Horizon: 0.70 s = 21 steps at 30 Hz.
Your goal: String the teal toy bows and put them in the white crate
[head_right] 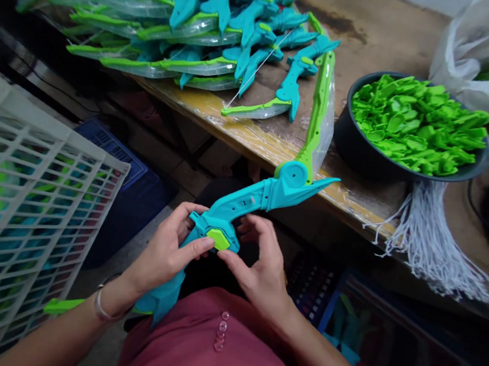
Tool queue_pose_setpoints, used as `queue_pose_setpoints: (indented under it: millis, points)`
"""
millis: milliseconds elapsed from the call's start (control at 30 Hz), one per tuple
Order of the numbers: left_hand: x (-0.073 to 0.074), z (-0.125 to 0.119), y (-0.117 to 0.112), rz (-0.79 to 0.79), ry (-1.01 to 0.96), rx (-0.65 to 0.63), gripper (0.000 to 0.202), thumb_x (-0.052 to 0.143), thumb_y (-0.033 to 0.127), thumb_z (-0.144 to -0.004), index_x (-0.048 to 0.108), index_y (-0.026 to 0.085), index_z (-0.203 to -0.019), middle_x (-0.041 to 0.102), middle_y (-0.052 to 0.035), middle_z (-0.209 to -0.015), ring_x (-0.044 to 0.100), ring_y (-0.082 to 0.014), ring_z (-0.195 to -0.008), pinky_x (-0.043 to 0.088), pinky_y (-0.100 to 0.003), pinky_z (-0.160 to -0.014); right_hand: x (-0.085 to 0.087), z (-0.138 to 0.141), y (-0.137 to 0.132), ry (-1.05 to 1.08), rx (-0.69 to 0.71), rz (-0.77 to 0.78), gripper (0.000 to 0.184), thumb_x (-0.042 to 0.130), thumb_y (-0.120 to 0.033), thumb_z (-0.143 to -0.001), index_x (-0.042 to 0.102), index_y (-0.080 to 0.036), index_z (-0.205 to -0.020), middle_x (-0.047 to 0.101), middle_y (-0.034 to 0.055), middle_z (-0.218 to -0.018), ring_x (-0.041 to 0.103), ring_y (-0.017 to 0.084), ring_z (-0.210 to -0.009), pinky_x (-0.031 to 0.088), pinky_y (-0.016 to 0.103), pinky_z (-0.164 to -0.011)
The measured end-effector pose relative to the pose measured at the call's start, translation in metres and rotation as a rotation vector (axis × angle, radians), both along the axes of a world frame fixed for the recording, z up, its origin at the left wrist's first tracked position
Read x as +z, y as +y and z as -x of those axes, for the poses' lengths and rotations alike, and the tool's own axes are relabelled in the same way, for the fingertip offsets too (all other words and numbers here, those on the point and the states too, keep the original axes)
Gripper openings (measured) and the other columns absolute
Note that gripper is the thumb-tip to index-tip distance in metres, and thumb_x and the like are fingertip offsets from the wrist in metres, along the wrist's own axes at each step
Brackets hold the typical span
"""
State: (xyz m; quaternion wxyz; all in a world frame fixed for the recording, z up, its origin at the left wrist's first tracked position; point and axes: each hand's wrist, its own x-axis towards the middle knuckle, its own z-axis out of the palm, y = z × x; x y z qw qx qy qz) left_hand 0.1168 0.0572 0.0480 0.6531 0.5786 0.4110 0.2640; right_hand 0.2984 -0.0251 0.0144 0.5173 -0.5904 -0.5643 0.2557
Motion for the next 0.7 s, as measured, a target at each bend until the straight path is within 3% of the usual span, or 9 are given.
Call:
queue_pose_setpoints:
  millis: [67, 133, 267, 433, 533, 700]
  points:
    - [0.004, 0.004, -0.001, -0.053, 0.021, -0.003, 0.044, 0.074, 0.033, -0.086, 0.05, 0.018, -0.119, 0.065, -0.0039, -0.099, 0.064, -0.019, -0.089, 0.052, -0.031, -0.077, -0.002, 0.003, 0.003, 0.343, 0.174, 0.202, 0.05, 0.076, -0.042, -0.091, 0.057, -0.019, -0.132, 0.068, 0.0121, -0.118, 0.07, 0.024, -0.1, 0.062, 0.035, -0.081]
    - [0.005, 0.007, -0.002, -0.129, 0.074, -0.019, 0.043, 0.074, 0.035, -0.087, 0.05, 0.019, -0.119, 0.064, -0.0027, -0.098, 0.063, -0.0183, -0.087, 0.051, -0.03, -0.076, 0.0, 0.005, 0.007, 0.527, 0.307, 0.331, 0.043, 0.074, -0.045, -0.092, 0.064, -0.018, -0.124, 0.071, 0.0097, -0.112, 0.07, 0.022, -0.095, 0.061, 0.033, -0.08]
    - [0.0, 0.01, -0.006, -0.303, 0.209, -0.032, 0.038, 0.072, 0.033, -0.088, 0.052, 0.02, -0.117, 0.062, -0.0011, -0.095, 0.061, -0.0169, -0.082, 0.047, -0.03, -0.073, 0.006, 0.004, 0.013, 0.52, 0.336, 0.353, 0.034, 0.076, -0.039, -0.089, 0.071, -0.019, -0.115, 0.071, 0.0054, -0.107, 0.066, 0.02, -0.095, 0.054, 0.03, -0.085]
    - [-0.015, 0.011, -0.008, -0.354, 0.235, -0.037, 0.036, 0.067, 0.031, -0.092, 0.048, 0.02, -0.12, 0.061, -0.0017, -0.098, 0.061, -0.016, -0.08, 0.047, -0.031, -0.075, -0.001, 0.006, 0.014, 0.432, 0.299, 0.363, 0.026, 0.073, -0.041, -0.088, 0.07, -0.017, -0.099, 0.068, 0.0041, -0.091, 0.06, 0.018, -0.081, 0.05, 0.028, -0.073]
    - [-0.023, 0.01, -0.006, -0.257, 0.214, -0.064, 0.036, 0.065, 0.032, -0.092, 0.047, 0.019, -0.121, 0.061, -0.0019, -0.094, 0.061, -0.0166, -0.079, 0.05, -0.03, -0.072, -0.014, 0.011, 0.013, 0.488, 0.275, 0.44, 0.03, 0.073, -0.045, -0.088, 0.069, -0.016, -0.095, 0.064, 0.0025, -0.082, 0.057, 0.016, -0.074, 0.047, 0.027, -0.069]
    - [-0.028, 0.015, 0.001, 0.076, 0.095, -0.061, 0.053, 0.069, 0.044, -0.089, 0.042, 0.017, -0.126, 0.065, -0.0047, -0.096, 0.063, -0.0175, -0.074, 0.056, -0.029, -0.062, -0.03, 0.019, 0.012, 0.542, 0.195, 0.455, 0.039, 0.077, -0.05, -0.083, 0.07, -0.014, -0.097, 0.065, 0.003, -0.084, 0.055, 0.015, -0.074, 0.046, 0.027, -0.068]
